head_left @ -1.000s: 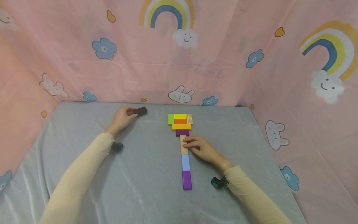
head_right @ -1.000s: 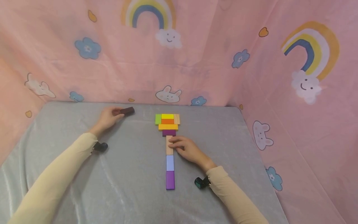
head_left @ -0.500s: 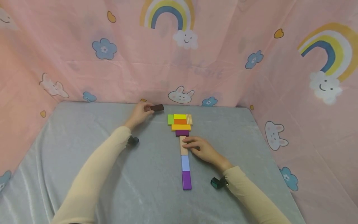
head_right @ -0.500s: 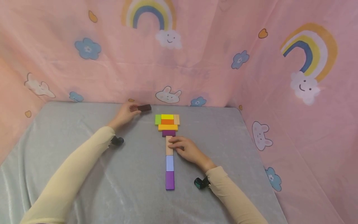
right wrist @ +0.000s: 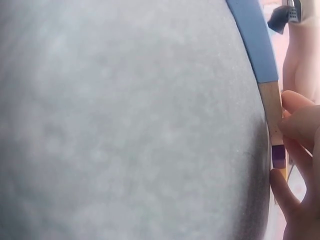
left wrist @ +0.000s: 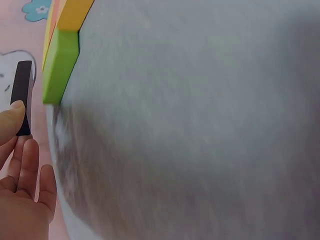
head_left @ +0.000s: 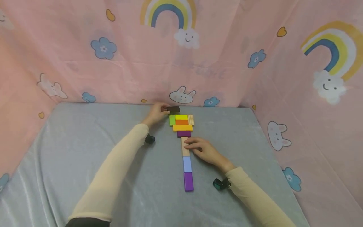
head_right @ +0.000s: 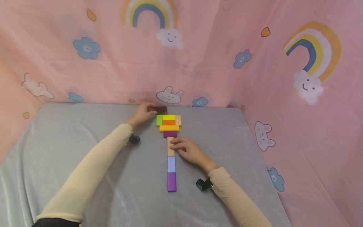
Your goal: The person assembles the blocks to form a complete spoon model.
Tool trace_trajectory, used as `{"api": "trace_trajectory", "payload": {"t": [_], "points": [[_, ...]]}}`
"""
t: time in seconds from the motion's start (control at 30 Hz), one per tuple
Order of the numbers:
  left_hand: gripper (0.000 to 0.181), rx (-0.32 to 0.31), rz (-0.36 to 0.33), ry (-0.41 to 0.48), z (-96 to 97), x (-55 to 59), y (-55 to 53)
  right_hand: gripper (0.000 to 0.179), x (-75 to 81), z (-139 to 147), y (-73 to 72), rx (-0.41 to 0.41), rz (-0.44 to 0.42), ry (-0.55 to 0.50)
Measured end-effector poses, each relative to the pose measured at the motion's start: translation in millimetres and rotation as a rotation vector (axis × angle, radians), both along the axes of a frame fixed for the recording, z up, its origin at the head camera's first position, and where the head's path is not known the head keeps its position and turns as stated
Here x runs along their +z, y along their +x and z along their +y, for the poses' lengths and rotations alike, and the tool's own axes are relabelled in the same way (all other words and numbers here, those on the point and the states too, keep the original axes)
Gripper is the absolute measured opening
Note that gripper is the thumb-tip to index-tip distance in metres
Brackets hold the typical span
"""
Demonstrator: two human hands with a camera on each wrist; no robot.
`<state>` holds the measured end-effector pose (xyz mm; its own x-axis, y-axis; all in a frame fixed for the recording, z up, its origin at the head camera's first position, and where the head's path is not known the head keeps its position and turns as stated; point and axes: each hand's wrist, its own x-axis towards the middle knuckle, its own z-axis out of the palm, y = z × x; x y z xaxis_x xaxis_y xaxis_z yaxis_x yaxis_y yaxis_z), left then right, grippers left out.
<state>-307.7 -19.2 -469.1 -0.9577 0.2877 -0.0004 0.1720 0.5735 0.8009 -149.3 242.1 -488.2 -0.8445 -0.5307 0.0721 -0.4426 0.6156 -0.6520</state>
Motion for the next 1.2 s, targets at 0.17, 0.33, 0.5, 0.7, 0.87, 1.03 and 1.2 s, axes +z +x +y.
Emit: {"api": "trace_trajectory", "payload": {"t": [0.17,0.33,0.5,0.7,0.87,1.03,1.2], "points": [[0.033,-0.002,0.004,-0.012,11.1,-0.5,-1.1,0.029,-0.2,-0.2,-1.9,0.011,0.012,-0.01],[0.031,0.019,0.016,-0.042,17.4,-2.3,-3.3,0.03,1.2,-1.5,-2.4,0.015,0.012,-0.001],[0.03,0.035,0.041,-0.078,21.2,-2.8,-4.6,0.029,1.4,-1.9,-2.4,0.014,0.013,0.002],[0.031,0.05,0.016,-0.13,26.5,0.7,-2.1,0.029,0.3,-1.5,-2.9,0.006,0.014,0.014],[0.032,0.051,0.015,-0.157,29.8,-1.8,-1.9,0.029,-0.9,-0.8,-3.3,0.009,0.009,0.008],[0.031,0.039,0.005,-0.166,32.4,-2.1,-0.7,0.03,-1.0,-0.6,-2.8,0.007,0.001,0.005],[0.032,0.021,-0.007,-0.167,33.8,-1.3,0.4,0.03,-1.6,-0.2,-2.4,0.009,0.008,-0.003]]}}
